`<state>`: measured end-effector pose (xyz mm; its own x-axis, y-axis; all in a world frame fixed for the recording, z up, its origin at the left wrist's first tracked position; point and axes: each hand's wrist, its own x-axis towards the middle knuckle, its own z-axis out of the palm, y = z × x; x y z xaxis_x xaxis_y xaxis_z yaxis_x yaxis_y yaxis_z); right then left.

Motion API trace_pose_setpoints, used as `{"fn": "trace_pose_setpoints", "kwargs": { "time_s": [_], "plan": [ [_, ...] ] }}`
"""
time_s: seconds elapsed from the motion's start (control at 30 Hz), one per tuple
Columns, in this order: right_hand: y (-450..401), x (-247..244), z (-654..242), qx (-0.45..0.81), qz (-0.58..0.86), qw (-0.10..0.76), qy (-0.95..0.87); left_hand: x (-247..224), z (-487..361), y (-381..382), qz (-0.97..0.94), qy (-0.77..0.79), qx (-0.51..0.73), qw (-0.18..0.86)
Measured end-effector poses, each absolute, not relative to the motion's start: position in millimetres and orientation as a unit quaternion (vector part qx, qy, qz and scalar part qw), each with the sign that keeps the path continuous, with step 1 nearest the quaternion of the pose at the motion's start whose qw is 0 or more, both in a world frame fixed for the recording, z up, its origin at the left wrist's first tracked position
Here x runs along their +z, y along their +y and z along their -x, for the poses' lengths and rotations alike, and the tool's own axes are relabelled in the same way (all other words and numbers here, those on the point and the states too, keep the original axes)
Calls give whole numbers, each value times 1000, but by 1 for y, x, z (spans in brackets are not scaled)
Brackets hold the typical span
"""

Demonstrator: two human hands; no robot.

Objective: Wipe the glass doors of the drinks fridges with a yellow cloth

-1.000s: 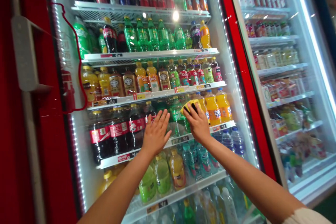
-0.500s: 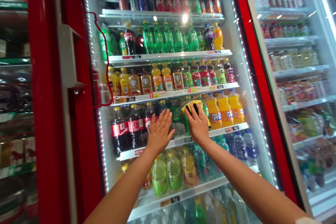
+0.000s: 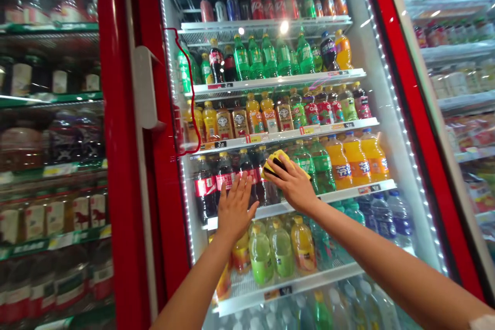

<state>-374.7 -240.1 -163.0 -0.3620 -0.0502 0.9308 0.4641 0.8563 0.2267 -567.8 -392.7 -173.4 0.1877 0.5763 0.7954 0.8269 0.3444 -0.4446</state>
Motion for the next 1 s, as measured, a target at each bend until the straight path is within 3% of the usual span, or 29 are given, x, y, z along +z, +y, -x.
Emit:
{"fn": "trace_pose_setpoints", "kwargs": {
  "time_s": [0.07, 0.27, 0.47, 0.7, 0.9, 1.0],
  "plan": [
    [-236, -161, 364, -233, 131, 544, -796, -171, 578, -400, 563, -629, -113, 525],
    [-248, -129, 404, -190, 211, 641, -713, -164, 603, -416, 560, -618, -112, 541],
    [-267, -173, 406, -283, 93, 534, -791, -169, 627, -435, 551, -623, -119, 542],
    [-271, -152, 425, -219, 195, 642, -709, -165, 645, -451, 576, -602, -110, 542],
    [-305, -182, 450, -274, 102, 567, -770, -166, 656, -467, 572, -604, -113, 544],
    [-298, -178, 438, -261, 125, 590, -754, -168, 666, -480, 569, -600, -117, 550]
  ]
}}
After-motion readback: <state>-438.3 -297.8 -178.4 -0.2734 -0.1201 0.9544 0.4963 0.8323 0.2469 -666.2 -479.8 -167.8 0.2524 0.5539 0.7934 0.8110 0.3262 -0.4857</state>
